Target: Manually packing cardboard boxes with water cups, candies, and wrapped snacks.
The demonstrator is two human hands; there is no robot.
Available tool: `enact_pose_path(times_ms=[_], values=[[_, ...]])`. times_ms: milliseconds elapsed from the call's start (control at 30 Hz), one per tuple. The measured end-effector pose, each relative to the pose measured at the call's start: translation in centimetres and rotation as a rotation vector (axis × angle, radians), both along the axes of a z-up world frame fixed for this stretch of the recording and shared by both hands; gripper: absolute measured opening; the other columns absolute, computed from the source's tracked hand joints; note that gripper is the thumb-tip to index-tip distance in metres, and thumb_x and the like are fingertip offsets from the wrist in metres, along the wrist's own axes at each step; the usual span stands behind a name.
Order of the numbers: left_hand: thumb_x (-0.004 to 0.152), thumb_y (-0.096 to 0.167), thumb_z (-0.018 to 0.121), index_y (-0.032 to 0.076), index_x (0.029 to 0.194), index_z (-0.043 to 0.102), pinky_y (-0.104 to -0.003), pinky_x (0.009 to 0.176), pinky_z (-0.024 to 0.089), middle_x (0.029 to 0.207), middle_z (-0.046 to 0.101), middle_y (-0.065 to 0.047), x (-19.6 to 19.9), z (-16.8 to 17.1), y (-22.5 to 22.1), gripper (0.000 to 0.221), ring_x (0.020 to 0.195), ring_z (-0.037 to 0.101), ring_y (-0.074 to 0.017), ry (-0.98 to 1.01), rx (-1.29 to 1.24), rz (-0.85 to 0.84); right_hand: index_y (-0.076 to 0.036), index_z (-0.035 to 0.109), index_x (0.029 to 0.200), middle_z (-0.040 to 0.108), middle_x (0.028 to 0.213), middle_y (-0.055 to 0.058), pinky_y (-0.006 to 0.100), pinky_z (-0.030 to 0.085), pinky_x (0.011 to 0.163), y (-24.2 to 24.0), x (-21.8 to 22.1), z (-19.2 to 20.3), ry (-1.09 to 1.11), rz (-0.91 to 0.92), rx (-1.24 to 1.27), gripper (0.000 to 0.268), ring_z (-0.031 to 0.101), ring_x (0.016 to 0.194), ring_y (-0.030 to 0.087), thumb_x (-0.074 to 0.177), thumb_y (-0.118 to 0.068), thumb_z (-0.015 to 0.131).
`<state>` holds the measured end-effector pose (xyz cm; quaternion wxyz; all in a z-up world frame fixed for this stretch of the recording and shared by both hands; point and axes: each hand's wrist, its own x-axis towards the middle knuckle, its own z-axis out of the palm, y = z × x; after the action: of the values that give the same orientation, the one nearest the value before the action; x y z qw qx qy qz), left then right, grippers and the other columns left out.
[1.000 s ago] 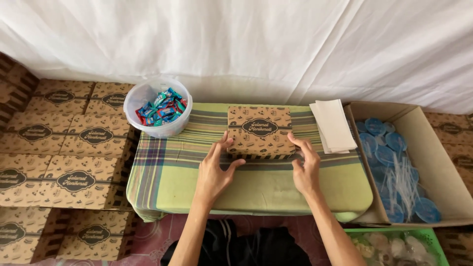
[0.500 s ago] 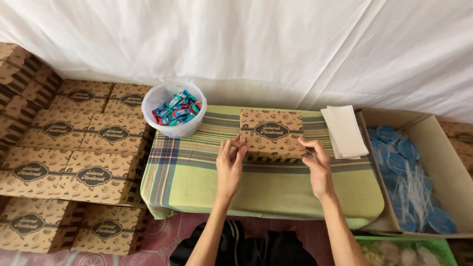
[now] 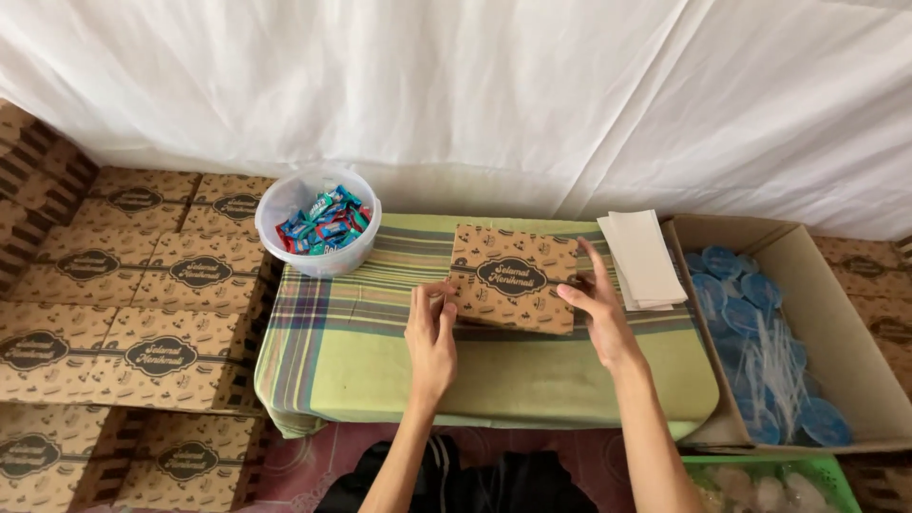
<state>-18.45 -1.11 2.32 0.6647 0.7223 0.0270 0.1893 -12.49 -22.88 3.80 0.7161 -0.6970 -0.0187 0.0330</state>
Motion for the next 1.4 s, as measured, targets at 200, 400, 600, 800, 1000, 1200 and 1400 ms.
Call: enact_pose_path(times_ms=[200, 400, 600, 800, 1000, 1200, 1400], values=[[0.103, 0.017, 0.035, 0.012, 0.118, 0.052, -0.055, 0.106, 0.049, 0.115, 0.056, -0.013, 0.4, -1.2, -0.1, 0.023, 0.127, 0.058, -0.0407, -0.033, 0.067, 0.04, -0.003, 0.033, 0.157, 0.055, 0.112, 0.026, 0.035, 0.054, 0.053, -1.3, 1.6, -3.3, -0.113, -0.053, -0.014, 0.098, 0.056, 0.082, 0.024, 0.078, -0.035, 0.081], [0.107, 0.032, 0.047, 0.009, 0.133, 0.042, -0.056, 0.116, 0.042, 0.13, 0.037, -0.016, 0.9, -1.7, -0.4, 0.035, 0.134, 0.05, -0.0472, 0.049, -0.147, 0.088, -0.001, 0.038, 0.154, 0.055, 0.111, 0.025, 0.037, 0.055, 0.061, -0.5, 1.4, -3.9, -0.22, -0.135, 0.06, 0.09, 0.059, 0.085, 0.025, 0.079, -0.028, 0.081], [0.078, 0.054, 0.079, 0.021, 0.153, 0.008, -0.079, 0.111, 0.026, 0.154, 0.013, -0.031, -2.6, 3.3, -3.1, 0.109, 0.137, 0.028, -0.0649, 0.183, -0.348, 0.197, -0.001, 0.037, 0.156, 0.056, 0.116, 0.028, 0.042, 0.058, 0.068, 1.1, 1.5, -3.9, -0.295, -0.1, 0.098, 0.091, 0.063, 0.089, 0.032, 0.08, -0.031, 0.078], [0.083, 0.017, 0.082, 0.027, 0.157, -0.026, -0.065, 0.107, 0.042, 0.145, 0.033, -0.044, -4.5, 2.8, -2.8, 0.131, 0.134, 0.045, -0.0586, -0.005, -0.685, 0.119, -0.013, 0.033, 0.161, 0.043, 0.151, 0.026, 0.054, 0.041, 0.109, 5.6, -2.0, 0.1, -0.329, 0.06, 0.117, 0.08, 0.049, 0.131, 0.039, 0.093, -0.047, 0.058], [0.087, 0.014, 0.08, 0.029, 0.16, -0.023, -0.061, 0.112, 0.035, 0.161, 0.016, -0.032, -5.4, -0.2, 1.9, 0.126, 0.145, 0.033, -0.0461, -0.266, -0.572, 0.296, 0.0, 0.054, 0.146, 0.071, 0.112, 0.026, 0.041, 0.06, 0.078, 5.5, -1.8, -6.3, -0.428, 0.137, 0.058, 0.055, 0.073, 0.099, 0.034, 0.095, -0.022, 0.059], [0.091, 0.037, 0.075, 0.029, 0.164, -0.012, -0.062, 0.12, 0.021, 0.171, 0.003, -0.019, -6.4, -5.0, 11.6, 0.114, 0.154, 0.017, -0.0387, -0.253, -0.263, 0.564, 0.007, 0.071, 0.114, 0.075, 0.091, 0.025, 0.043, 0.062, 0.076, 5.0, -2.4, -7.1, -0.461, 0.109, -0.108, 0.027, 0.077, 0.082, 0.035, 0.095, -0.008, 0.061], [0.091, 0.052, 0.045, 0.017, 0.156, -0.02, -0.048, 0.067, 0.048, 0.167, -0.017, -0.028, -11.9, -1.1, 19.0, 0.098, 0.086, 0.05, -0.0254, 0.046, -0.107, 0.784, 0.006, 0.07, 0.111, 0.076, 0.094, 0.015, 0.031, 0.057, 0.078, 5.4, -3.0, -5.8, -0.44, 0.163, -0.244, 0.027, 0.072, 0.083, 0.021, 0.088, -0.007, 0.064]])
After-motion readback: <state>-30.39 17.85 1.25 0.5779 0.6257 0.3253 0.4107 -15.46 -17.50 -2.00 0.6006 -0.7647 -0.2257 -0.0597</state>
